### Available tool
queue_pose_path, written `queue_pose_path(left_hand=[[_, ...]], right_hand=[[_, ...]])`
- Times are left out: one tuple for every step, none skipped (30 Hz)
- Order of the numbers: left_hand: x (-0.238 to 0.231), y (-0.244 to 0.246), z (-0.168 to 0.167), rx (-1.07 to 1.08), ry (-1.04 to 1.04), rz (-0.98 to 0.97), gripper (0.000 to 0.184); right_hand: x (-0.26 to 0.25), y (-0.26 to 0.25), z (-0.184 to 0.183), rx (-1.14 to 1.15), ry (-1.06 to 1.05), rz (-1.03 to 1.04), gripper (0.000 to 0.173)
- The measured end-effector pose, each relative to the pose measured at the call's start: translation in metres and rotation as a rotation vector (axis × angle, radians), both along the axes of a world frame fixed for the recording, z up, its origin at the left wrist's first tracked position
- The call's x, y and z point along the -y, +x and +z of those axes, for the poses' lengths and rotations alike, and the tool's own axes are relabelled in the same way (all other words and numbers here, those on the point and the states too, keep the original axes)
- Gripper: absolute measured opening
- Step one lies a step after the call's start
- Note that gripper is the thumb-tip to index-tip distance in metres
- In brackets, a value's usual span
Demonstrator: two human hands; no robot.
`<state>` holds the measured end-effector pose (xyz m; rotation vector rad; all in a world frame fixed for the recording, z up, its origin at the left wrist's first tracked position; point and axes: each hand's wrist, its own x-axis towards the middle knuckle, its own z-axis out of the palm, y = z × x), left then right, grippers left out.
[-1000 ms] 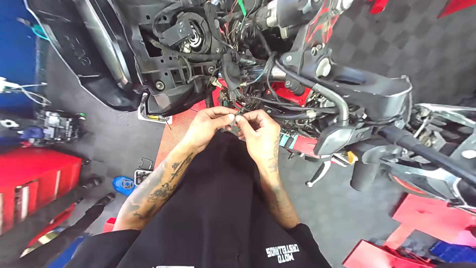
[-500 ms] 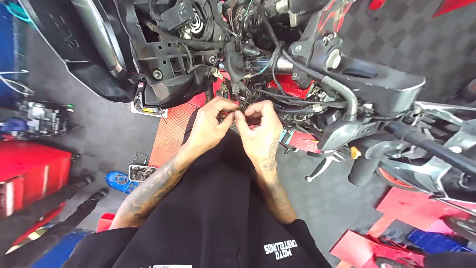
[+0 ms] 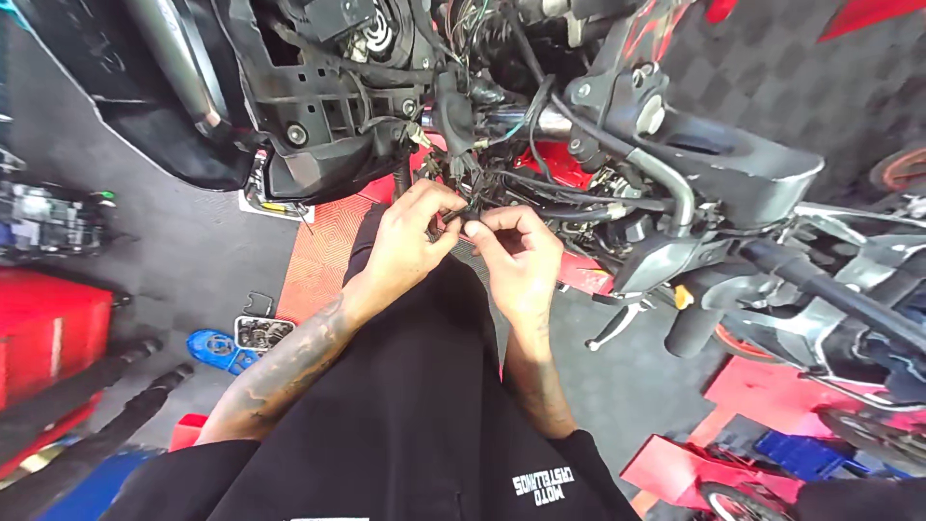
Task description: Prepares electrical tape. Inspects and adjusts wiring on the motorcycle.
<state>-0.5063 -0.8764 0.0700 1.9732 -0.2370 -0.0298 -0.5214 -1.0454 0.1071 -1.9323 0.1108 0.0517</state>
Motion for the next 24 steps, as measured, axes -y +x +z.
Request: queue_pose_path(left_hand=[[0.001, -0.001, -0.001, 0.067, 0.039, 0.01, 0.017], [0.002, -0.001, -0.003, 0.135, 0.078, 0.015, 0.016], [0.003, -0.001, -0.003, 0.195, 0.118, 0.012, 0.014], [0.003, -0.001, -0.004, 0.253, 0.158, 0.01, 0.014], [0.003, -0.001, -0.007, 0.318, 0.195, 0.007, 0.013], [0.004, 0.0, -0.01, 0.381, 0.218, 0.005, 0.013], [0.004, 0.001, -0.013, 0.441, 0.233, 0.007, 0.011], [0.005, 0.002, -0.015, 0.483, 0.238, 0.012, 0.01], [0.007, 0.002, -0.016, 0.502, 0.232, 0.022, 0.008], [0.008, 0.003, -0.016, 0.498, 0.225, 0.031, 0.008], [0.009, 0.003, -0.016, 0.46, 0.21, 0.038, 0.007], [0.01, 0.001, -0.017, 0.391, 0.185, 0.041, 0.006], [0.01, -0.001, -0.021, 0.311, 0.135, 0.048, 0.007], [0.012, -0.003, -0.024, 0.236, 0.035, 0.09, 0.008], [0.012, -0.008, -0.023, 0.159, -0.065, 0.148, 0.009], [0.01, -0.01, -0.019, 0.101, -0.135, 0.179, 0.009], [0.009, -0.004, -0.015, 0.067, -0.188, 0.183, 0.01], [0.009, -0.002, -0.013, 0.028, -0.233, 0.177, 0.011], [0.01, -0.004, -0.012, -0.021, -0.279, 0.17, 0.011], [0.01, -0.003, -0.013, -0.058, -0.329, 0.163, 0.012], [0.009, -0.001, -0.014, -0.093, -0.373, 0.159, 0.013], [0.007, -0.002, -0.015, -0.129, -0.416, 0.158, 0.013], [0.006, -0.004, -0.015, -0.155, -0.456, 0.16, 0.013], [0.005, -0.006, -0.015, -0.178, -0.484, 0.16, 0.012]], right_hand=[[0.0, 0.001, -0.001, -0.005, 0.102, -0.012, 0.009], [-0.001, 0.001, -0.002, -0.014, 0.191, -0.025, 0.008], [-0.001, 0.001, -0.003, -0.024, 0.26, -0.038, 0.008], [-0.002, 0.002, -0.004, -0.033, 0.313, -0.052, 0.007], [-0.002, 0.002, -0.004, -0.043, 0.352, -0.065, 0.006], [-0.002, 0.003, -0.005, -0.053, 0.387, -0.075, 0.006], [-0.002, 0.005, -0.006, -0.062, 0.418, -0.081, 0.005], [-0.003, 0.007, -0.006, -0.069, 0.445, -0.087, 0.004], [-0.004, 0.009, -0.005, -0.081, 0.475, -0.094, 0.004], [-0.005, 0.012, -0.003, -0.083, 0.494, -0.102, 0.003], [-0.007, 0.016, -0.001, -0.073, 0.499, -0.113, 0.003], [-0.009, 0.018, 0.003, -0.044, 0.486, -0.125, 0.003], [-0.009, 0.023, 0.01, 0.009, 0.432, -0.129, 0.004], [-0.008, 0.026, 0.018, 0.073, 0.316, -0.115, 0.004], [-0.006, 0.024, 0.024, 0.107, 0.187, -0.086, 0.005], [-0.003, 0.019, 0.027, 0.105, 0.107, -0.055, 0.007], [0.0, 0.016, 0.024, 0.096, 0.072, -0.021, 0.008], [0.004, 0.012, 0.019, 0.08, 0.057, 0.015, 0.01], [0.007, 0.007, 0.013, 0.056, 0.052, 0.045, 0.012], [0.008, 0.006, 0.005, 0.038, 0.044, 0.053, 0.013], [0.007, 0.006, -0.002, 0.035, 0.047, 0.043, 0.014], [0.006, 0.005, -0.007, 0.042, 0.059, 0.032, 0.016], [0.004, 0.005, -0.01, 0.054, 0.06, 0.04, 0.02], [0.002, 0.005, -0.011, 0.067, 0.047, 0.064, 0.024]])
